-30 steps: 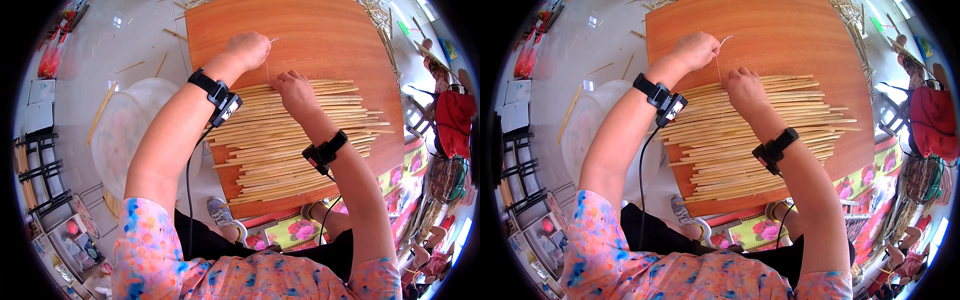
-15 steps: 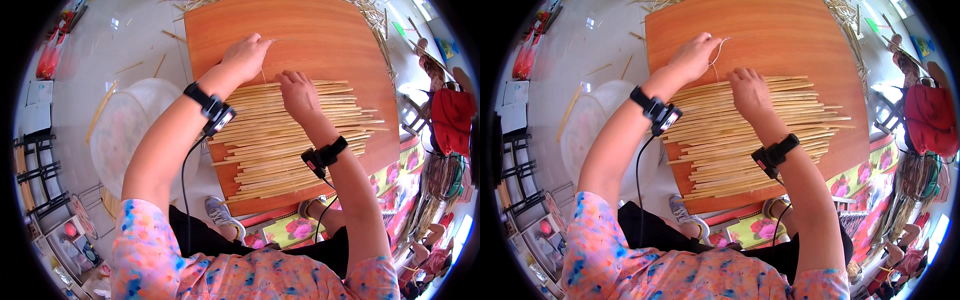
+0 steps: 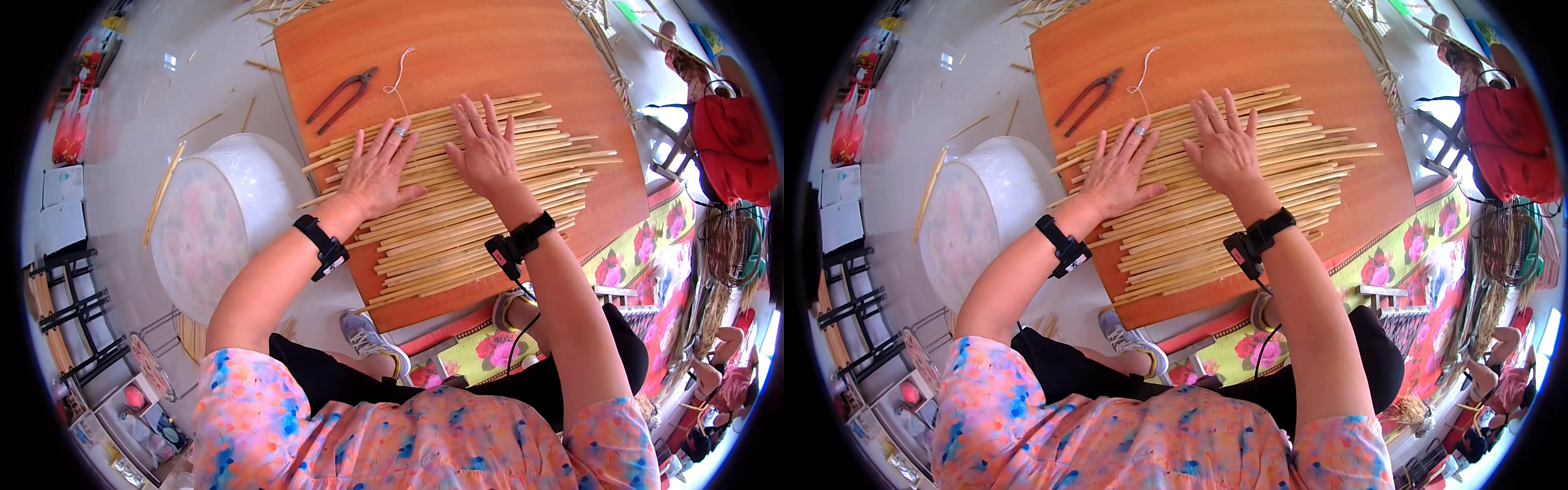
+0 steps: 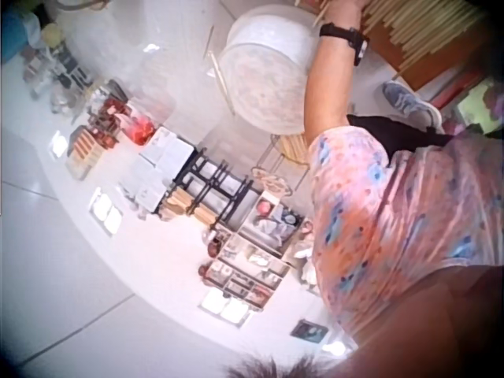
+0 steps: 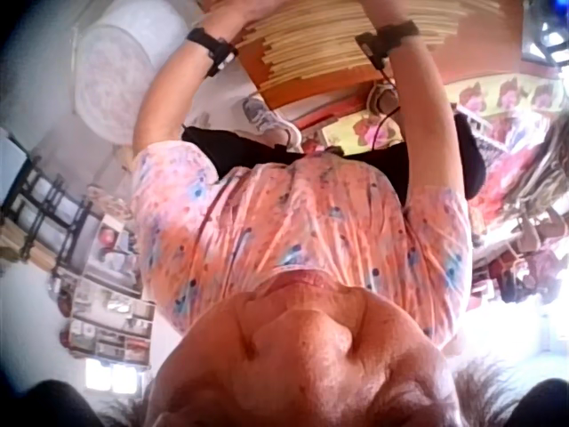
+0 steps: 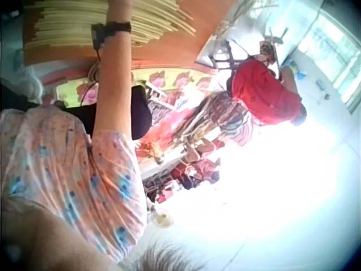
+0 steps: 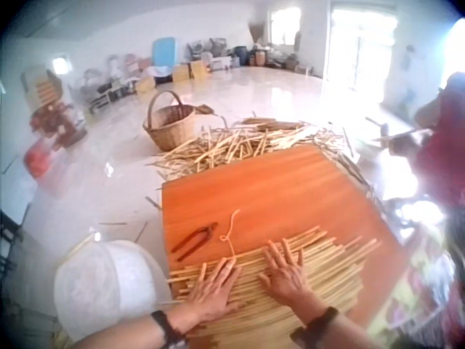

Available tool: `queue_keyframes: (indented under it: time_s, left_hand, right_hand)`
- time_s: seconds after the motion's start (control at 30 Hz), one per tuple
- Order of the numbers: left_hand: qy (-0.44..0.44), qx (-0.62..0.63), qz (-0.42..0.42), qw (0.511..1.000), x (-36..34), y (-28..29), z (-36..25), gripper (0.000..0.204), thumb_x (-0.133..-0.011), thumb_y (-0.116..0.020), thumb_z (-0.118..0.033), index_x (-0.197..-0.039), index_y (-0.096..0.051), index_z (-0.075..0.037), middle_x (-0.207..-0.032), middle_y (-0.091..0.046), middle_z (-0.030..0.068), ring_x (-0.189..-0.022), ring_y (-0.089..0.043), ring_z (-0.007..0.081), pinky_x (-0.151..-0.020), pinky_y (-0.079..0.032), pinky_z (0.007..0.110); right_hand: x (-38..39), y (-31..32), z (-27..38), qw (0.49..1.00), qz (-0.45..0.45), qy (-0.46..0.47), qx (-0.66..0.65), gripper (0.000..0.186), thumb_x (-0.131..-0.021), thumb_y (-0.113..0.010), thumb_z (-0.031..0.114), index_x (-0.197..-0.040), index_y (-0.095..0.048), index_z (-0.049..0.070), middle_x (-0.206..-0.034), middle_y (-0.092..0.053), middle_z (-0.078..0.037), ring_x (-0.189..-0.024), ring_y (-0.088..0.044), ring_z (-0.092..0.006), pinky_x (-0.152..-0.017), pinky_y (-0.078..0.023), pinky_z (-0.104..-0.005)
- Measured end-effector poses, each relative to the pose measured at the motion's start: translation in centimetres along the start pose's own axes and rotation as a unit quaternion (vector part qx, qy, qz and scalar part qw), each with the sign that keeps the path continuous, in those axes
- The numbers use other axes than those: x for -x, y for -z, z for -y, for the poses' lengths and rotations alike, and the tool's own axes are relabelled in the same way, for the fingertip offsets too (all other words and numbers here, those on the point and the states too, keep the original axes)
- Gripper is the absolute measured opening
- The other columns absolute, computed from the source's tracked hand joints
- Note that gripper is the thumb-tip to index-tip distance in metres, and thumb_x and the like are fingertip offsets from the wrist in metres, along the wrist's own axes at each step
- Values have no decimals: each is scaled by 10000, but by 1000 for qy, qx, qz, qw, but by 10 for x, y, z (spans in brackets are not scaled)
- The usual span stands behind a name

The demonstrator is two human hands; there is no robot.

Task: The person takes long bamboo strips from a pile on the floor and places them on a table, using pliers to trim them and tying them together with string to form a bundle.

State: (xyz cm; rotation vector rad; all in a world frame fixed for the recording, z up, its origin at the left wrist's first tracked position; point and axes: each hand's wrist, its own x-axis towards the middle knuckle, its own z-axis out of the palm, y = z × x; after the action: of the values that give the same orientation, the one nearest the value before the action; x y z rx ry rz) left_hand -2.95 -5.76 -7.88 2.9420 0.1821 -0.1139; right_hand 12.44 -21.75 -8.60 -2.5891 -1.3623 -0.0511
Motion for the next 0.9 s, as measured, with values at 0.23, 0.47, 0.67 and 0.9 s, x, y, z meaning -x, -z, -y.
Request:
queue_keyframes:
  time_s: [0.23, 0.47, 0.67, 0.9]
  left_hand:
    - [8, -29, 15, 999, 4, 1, -1, 927, -823, -563, -645, -1513, -228, -123, -1592, -137, 81, -1474, -95, 265, -1156, -119, 580]
    - [8, -69, -78, 995, 11, 68, 6, 898, -836, -595, -587, -1516, -214, -142, -1583, -153, 95, -1464, -139, 276, -1141, -113, 609]
    - [107, -137, -198, 965, 92, 239, 70, 597, -890, -604, -421, -1386, -451, -128, -1514, -305, 122, -1393, -300, 315, -1077, -282, 582]
    - [345, -130, -288, 884, 308, 285, 209, 380, -899, -594, -337, -1169, -624, -71, -1290, -533, 185, -1189, -505, 365, -1007, -417, 396]
  right_hand:
    - [10, -1, 4, 999, 34, -19, -23, 640, -912, -520, 438, -1456, -364, 138, -1556, -269, -17, -1450, -188, -296, -1132, -131, -620]
    - [-1, 46, 4, 999, -13, -46, 5, 575, -917, -560, 369, -1425, -402, 152, -1540, -279, -85, -1447, -174, -328, -1111, -208, -618]
    - [-10, 117, 5, 991, -87, -79, -59, 426, -865, -642, 286, -1229, -591, 72, -1360, -508, -163, -1339, -367, -348, -1089, -319, -474]
    - [68, 155, 100, 923, 204, 81, -316, 323, -957, -570, 262, -1159, -636, 18, -1077, -684, -173, -1033, -644, -253, -909, -479, -364]
